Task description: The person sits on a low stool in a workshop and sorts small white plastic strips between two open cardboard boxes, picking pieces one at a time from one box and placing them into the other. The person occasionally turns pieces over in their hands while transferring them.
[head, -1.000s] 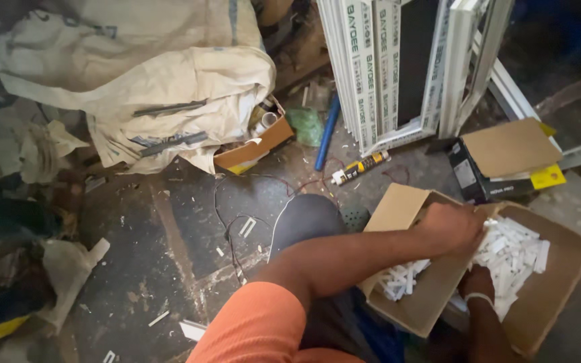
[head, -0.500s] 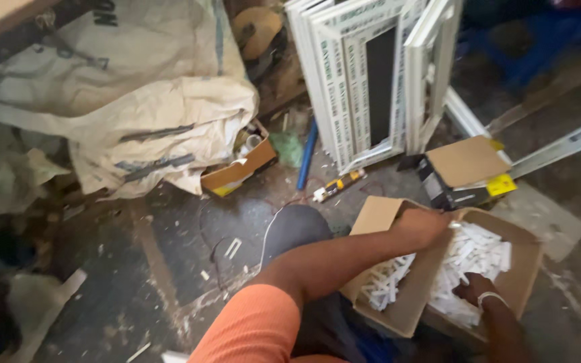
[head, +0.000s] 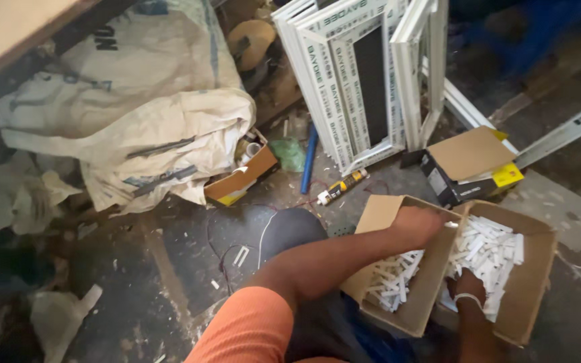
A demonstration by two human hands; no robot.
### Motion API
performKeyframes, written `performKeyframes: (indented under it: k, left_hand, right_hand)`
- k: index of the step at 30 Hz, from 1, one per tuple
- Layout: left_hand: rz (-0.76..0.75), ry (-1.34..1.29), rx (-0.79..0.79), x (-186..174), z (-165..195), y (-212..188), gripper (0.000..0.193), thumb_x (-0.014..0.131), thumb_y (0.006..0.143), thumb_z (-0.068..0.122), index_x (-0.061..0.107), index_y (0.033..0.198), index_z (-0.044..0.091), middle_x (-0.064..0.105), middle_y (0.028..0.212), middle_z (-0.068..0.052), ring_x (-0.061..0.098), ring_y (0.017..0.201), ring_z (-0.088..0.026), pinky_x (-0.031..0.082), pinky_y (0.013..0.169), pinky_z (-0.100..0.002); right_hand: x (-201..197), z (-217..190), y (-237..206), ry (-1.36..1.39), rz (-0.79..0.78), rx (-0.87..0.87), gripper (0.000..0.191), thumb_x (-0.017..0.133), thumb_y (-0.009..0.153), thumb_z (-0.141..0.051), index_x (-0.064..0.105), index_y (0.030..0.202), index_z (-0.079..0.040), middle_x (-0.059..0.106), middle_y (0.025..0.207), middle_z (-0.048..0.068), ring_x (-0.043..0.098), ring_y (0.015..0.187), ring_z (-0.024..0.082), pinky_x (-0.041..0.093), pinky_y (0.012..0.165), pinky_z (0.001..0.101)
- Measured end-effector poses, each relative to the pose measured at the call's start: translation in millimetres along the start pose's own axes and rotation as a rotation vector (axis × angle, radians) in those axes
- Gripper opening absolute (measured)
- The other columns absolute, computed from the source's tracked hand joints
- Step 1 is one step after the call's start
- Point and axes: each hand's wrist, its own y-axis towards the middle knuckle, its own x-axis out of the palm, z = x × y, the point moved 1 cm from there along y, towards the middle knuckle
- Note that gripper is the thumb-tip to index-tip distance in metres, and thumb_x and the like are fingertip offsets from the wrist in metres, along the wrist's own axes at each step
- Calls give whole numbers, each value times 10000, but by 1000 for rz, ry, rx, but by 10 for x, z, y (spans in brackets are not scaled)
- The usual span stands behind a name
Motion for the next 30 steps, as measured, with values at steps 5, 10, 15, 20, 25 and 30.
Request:
performKeyframes:
  k: [5,10,15,20,25,30]
  left_hand:
    - [24,-8,15,-34,71,85,469,618,878,195,650,1345,215,748,1130,-164,757,943,-342,606,745,-504]
    - [-14,-14,-18,-8,109,69,405,640,908,289,681,1298,188,763,1133,-155,762,958,-338,611,766,-494]
    - [-11,17,-10,-92,131,34,442,663,842,261,693,1281,216,763,1099,-144,761,913,-339,604,724,-499]
    - [-41,84,-9,-208,178,-30,480,693,823,276,693,1300,219,768,1089,-142,768,921,-317,614,737,-477]
    - [-40,76,-30,-210,156,-34,481,678,810,257,671,1286,192,771,1024,-155,762,886,-335,608,738,-478]
    - [155,65,-8,-146,138,30,322,593,965,279,632,1205,68,756,1042,-179,757,894,-354,600,737,-507]
  right_hand:
    - [-141,-47,-114,50,74,-36,540,837,763,-486,736,1116,-91,768,1103,207,723,1046,422,576,938,502]
    - [-164,6,-128,201,145,-47,547,832,743,-512,741,1056,-73,769,1055,227,721,1029,438,573,935,511]
    - [41,13,-30,219,73,-85,545,819,783,-377,621,1155,-32,729,1103,273,699,1049,460,562,916,510]
    - [104,-103,-93,164,-11,-163,546,818,804,-294,568,1212,-31,715,1149,277,688,1076,462,556,921,498]
    - [-113,-155,-237,373,155,-57,562,836,737,-314,635,1163,-8,746,1131,216,722,1066,412,561,938,484]
    - [-263,-104,-156,245,185,-44,603,868,754,-440,696,1128,2,737,1105,255,696,1055,445,548,940,498]
